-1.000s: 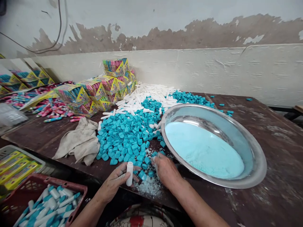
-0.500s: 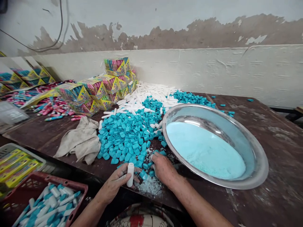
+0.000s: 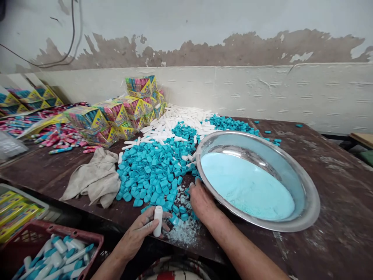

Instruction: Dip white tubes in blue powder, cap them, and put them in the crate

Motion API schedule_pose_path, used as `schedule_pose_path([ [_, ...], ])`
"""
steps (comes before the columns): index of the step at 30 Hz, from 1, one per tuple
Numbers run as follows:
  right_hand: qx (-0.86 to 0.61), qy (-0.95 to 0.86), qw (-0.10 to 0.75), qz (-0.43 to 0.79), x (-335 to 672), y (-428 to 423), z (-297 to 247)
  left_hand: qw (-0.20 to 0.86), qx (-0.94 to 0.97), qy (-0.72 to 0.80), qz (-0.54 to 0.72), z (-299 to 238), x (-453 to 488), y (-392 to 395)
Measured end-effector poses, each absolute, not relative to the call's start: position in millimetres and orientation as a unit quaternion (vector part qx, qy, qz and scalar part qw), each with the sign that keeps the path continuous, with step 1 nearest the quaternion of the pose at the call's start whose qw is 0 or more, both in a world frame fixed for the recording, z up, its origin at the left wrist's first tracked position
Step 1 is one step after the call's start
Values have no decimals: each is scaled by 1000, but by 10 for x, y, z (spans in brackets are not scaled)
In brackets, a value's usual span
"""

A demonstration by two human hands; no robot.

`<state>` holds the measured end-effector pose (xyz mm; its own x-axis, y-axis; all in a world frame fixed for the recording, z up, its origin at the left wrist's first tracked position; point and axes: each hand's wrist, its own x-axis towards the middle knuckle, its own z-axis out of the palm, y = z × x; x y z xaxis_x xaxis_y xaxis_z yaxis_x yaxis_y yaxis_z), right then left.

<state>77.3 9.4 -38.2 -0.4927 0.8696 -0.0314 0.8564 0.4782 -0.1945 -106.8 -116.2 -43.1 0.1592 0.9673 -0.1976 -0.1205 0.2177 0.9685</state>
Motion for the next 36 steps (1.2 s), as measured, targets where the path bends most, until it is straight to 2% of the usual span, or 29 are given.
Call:
schedule_pose_path([
  [5,-517,-851,52,76,657,122,-361,618,439,478,444,-410,-1064,-1165],
  [14,-460,-867,110,157,740,70,-387,621,454,458,446,-450,-1080,-1137],
  [16,-439,-852,166,235,771,7,-327,627,463,444,441,-437,-1071,-1116],
  [18,-402,-810,217,368,810,-85,-254,634,477,435,425,-433,-1059,-1098],
  [21,-366,-725,220,541,853,-234,-167,639,501,429,396,-458,-1041,-1086],
  [23,-360,-688,209,595,859,-315,-144,639,515,428,377,-484,-1031,-1090],
  [27,-365,-657,199,629,856,-385,-180,635,542,435,336,-484,-1020,-1104],
  [29,-368,-640,172,652,874,-376,-200,602,576,457,311,-440,-1002,-1106],
  [34,-373,-634,98,670,939,-338,-141,376,705,573,185,-349,-857,-1087],
  [36,-372,-638,86,669,949,-342,-111,315,719,607,123,-365,-791,-1073],
])
